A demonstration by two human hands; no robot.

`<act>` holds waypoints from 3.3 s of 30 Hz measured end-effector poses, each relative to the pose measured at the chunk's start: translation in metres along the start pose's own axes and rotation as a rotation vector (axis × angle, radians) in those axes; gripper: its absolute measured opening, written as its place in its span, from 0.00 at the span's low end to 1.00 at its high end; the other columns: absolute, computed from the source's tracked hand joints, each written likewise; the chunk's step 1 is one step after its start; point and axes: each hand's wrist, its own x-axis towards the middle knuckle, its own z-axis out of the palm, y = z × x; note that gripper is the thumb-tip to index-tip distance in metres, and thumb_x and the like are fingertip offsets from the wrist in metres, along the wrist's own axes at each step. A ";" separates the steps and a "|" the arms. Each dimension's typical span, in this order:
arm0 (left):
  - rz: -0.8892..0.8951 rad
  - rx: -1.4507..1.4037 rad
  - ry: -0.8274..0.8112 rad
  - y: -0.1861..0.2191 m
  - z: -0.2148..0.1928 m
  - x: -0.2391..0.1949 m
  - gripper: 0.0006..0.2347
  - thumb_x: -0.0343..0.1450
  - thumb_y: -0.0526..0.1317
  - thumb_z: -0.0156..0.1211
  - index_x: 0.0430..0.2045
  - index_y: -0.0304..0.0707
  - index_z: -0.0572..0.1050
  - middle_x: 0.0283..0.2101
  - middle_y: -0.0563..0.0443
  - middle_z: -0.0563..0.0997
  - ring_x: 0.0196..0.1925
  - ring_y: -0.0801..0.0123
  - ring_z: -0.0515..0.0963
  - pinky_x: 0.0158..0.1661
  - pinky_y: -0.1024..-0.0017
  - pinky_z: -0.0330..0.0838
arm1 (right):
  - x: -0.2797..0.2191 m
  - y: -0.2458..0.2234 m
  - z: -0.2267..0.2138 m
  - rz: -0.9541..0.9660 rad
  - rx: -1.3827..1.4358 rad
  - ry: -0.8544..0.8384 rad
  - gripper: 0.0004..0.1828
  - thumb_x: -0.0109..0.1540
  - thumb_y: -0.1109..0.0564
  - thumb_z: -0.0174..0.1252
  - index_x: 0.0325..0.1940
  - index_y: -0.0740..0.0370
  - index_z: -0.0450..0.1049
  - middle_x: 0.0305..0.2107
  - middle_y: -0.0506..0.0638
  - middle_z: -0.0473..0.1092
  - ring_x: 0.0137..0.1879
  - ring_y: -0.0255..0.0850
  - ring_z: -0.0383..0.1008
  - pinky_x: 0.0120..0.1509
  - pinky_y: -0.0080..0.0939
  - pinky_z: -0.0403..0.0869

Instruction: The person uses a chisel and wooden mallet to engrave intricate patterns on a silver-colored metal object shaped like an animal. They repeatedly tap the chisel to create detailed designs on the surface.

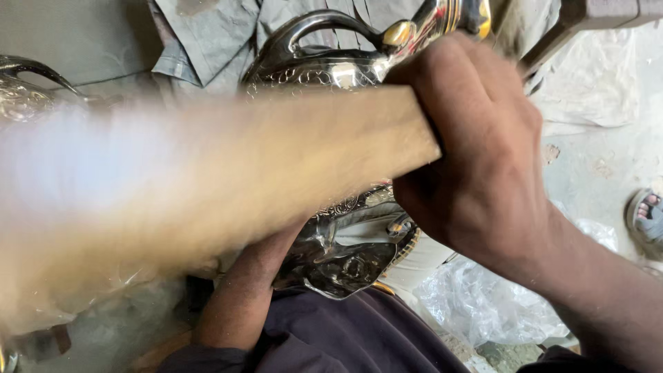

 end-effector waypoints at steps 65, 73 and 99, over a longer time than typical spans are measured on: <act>0.739 0.131 -0.684 0.129 -0.073 0.131 0.17 0.70 0.32 0.66 0.54 0.40 0.73 0.38 0.49 0.82 0.32 0.65 0.84 0.29 0.72 0.81 | -0.146 -0.009 0.049 0.938 0.562 0.238 0.23 0.58 0.57 0.67 0.50 0.65 0.63 0.30 0.58 0.75 0.35 0.49 0.78 0.39 0.47 0.75; 0.783 0.241 -0.749 0.139 -0.078 0.135 0.15 0.71 0.42 0.67 0.52 0.47 0.75 0.36 0.49 0.80 0.31 0.56 0.83 0.28 0.63 0.78 | -0.140 -0.026 0.062 0.923 0.549 0.260 0.22 0.59 0.56 0.66 0.49 0.65 0.63 0.27 0.60 0.73 0.32 0.57 0.77 0.39 0.50 0.73; 0.485 -0.182 -0.279 0.080 -0.111 0.095 0.11 0.81 0.39 0.62 0.55 0.37 0.71 0.43 0.51 0.82 0.42 0.68 0.87 0.39 0.73 0.83 | -0.135 -0.037 0.071 0.888 0.529 0.212 0.29 0.58 0.58 0.64 0.61 0.66 0.63 0.39 0.57 0.75 0.37 0.47 0.78 0.42 0.46 0.75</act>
